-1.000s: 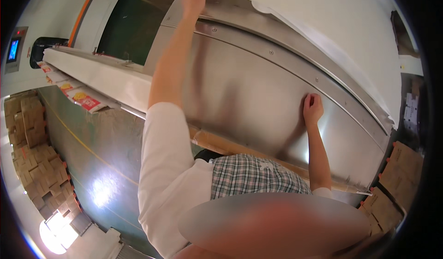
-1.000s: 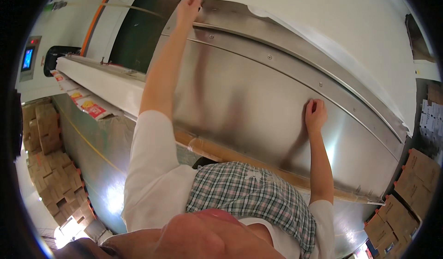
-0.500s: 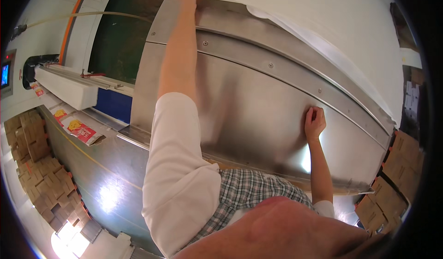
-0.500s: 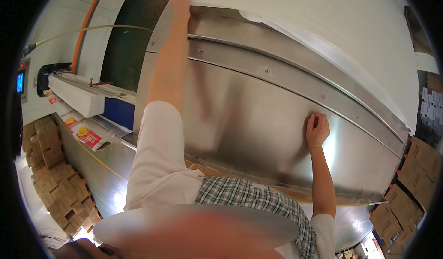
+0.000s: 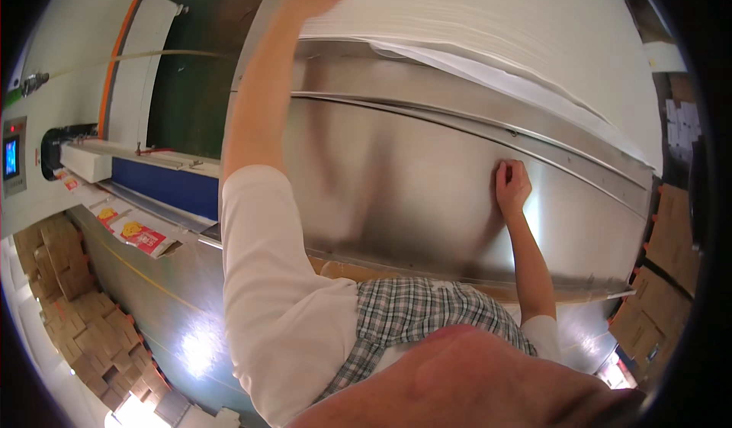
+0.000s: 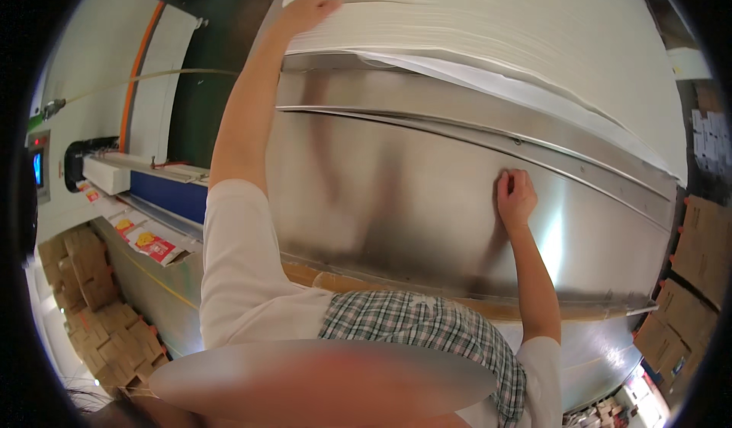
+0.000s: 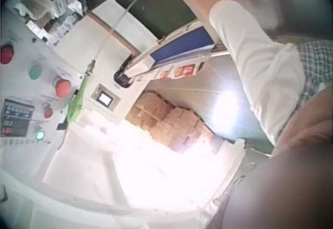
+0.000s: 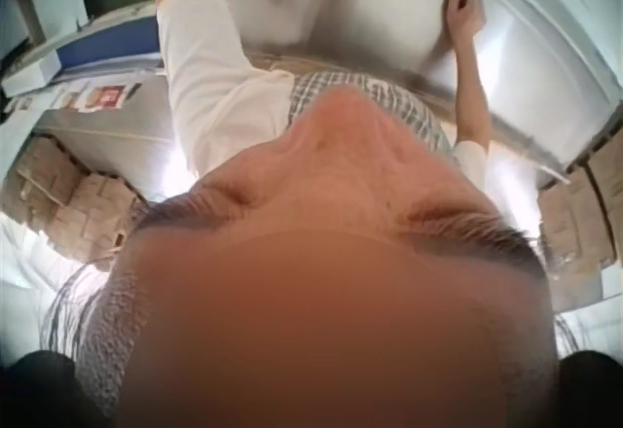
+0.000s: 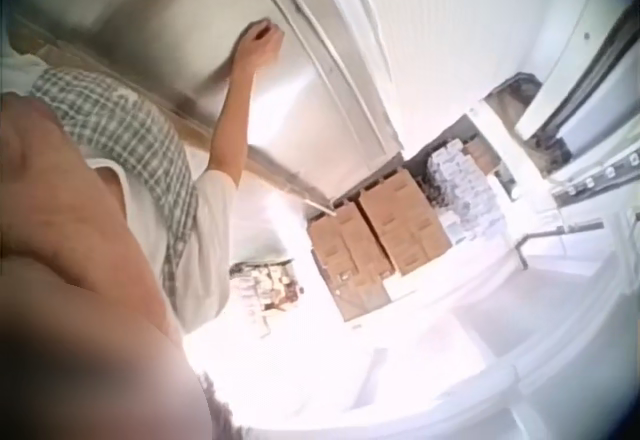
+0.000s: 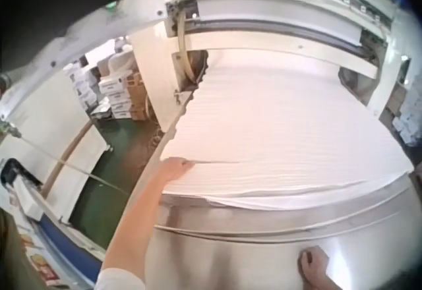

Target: Aligning and loading large stacks of paper into a processing machine.

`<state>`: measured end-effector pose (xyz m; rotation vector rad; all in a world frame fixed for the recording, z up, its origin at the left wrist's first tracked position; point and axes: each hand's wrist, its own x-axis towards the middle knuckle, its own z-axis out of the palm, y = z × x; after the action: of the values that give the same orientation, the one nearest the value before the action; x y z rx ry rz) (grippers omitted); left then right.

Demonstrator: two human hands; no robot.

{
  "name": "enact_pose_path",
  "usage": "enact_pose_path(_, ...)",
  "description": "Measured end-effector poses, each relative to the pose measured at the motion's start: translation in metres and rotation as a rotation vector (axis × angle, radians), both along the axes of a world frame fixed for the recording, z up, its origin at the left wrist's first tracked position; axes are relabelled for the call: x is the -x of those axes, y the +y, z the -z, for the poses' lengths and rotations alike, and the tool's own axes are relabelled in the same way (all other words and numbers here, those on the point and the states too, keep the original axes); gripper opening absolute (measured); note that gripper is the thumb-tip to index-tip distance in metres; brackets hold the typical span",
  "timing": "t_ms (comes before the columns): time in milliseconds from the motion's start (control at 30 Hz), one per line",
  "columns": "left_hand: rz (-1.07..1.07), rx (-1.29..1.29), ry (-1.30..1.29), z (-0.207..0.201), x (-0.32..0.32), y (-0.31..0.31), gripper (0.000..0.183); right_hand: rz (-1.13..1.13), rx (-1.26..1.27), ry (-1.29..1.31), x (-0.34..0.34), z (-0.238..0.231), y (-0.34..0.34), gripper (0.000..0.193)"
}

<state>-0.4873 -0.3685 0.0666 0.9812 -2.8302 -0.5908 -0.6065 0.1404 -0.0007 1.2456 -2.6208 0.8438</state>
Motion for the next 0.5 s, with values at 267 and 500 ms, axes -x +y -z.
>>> enact_pose_path(267, 0.386, 0.187, -0.295, -0.011, 0.09, 0.111, 0.104, -0.006, -0.031, -0.284, 0.022, -0.018, -0.027, 0.016)
enact_pose_path(500, 0.18, 0.154, -0.575, -0.03, 0.068, 0.135, 0.099, -0.485, 0.241, -0.102, 0.041, -0.065, -0.213, 0.032)
